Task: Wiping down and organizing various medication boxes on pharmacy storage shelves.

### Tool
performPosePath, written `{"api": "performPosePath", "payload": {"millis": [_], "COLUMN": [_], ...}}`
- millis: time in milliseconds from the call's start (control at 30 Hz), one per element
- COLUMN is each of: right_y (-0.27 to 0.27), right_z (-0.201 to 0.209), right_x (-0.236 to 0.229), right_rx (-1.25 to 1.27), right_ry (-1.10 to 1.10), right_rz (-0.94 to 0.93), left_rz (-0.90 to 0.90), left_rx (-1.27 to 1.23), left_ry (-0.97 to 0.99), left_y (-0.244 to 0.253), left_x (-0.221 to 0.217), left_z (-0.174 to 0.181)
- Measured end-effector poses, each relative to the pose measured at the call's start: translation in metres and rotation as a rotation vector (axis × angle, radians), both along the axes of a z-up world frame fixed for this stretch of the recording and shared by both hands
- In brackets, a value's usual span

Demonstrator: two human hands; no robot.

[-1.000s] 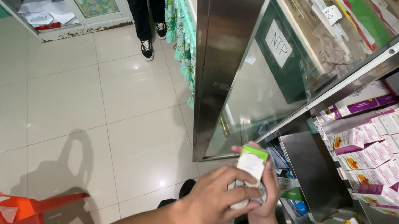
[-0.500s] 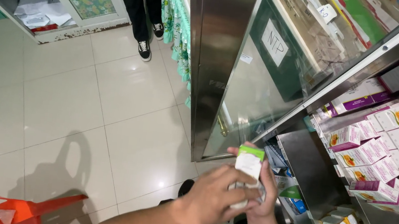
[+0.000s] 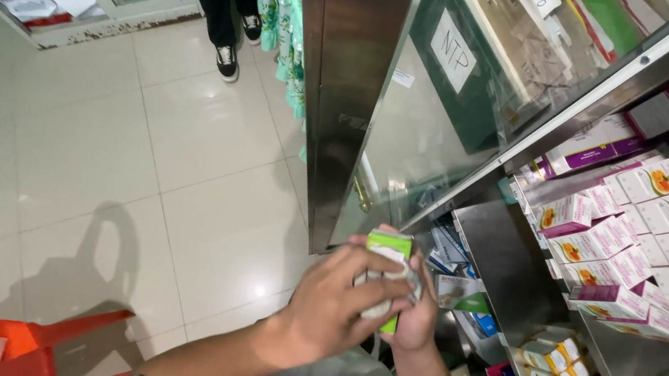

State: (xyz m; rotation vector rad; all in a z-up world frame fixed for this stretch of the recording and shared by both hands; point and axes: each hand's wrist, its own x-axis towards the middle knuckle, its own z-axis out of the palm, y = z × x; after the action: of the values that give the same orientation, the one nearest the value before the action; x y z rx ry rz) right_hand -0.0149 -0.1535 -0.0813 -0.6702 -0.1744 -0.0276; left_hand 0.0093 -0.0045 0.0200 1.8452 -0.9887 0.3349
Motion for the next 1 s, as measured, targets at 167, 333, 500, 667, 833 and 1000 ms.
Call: {"api": "performPosePath", "payload": {"millis": [167,333,500,667,833,1000], "right_y": [-0.016,-0.001,0.003,-0.013,-0.004,-0.002], "right_z": [0.003,0.004,-0.016,-0.008,0.001,-0.009], "right_x": [0.003,-0.007,-0.005,0.000,-0.006,-0.011], "right_rx": [-0.107,-0.147,0.014,-0.013,0.123,-0.171], "right_ry": [0.061,0.029,0.035,0.114,0.041,0.125], "right_rz": [-0.152,-0.121,0.044,-0.062,0.040,-0.103], "left_rz": [-0.036,0.143,0.113,-0.034,0.064,0.195], "left_rx": [0.039,0.034,0.030,0.045,0.080,-0.008], "left_ry": [0.047,0.008,-0.108,0.021,0.013,-0.074], "left_y": [0.010,0.007,-0.007,0.009,0.015,-0.002], "left_x": [-0.009,0.012,-0.003,-0.016,0.009,0.006], "left_z": [-0.011,-0.001,-0.013,-0.016,-0.007,-0.008]}}
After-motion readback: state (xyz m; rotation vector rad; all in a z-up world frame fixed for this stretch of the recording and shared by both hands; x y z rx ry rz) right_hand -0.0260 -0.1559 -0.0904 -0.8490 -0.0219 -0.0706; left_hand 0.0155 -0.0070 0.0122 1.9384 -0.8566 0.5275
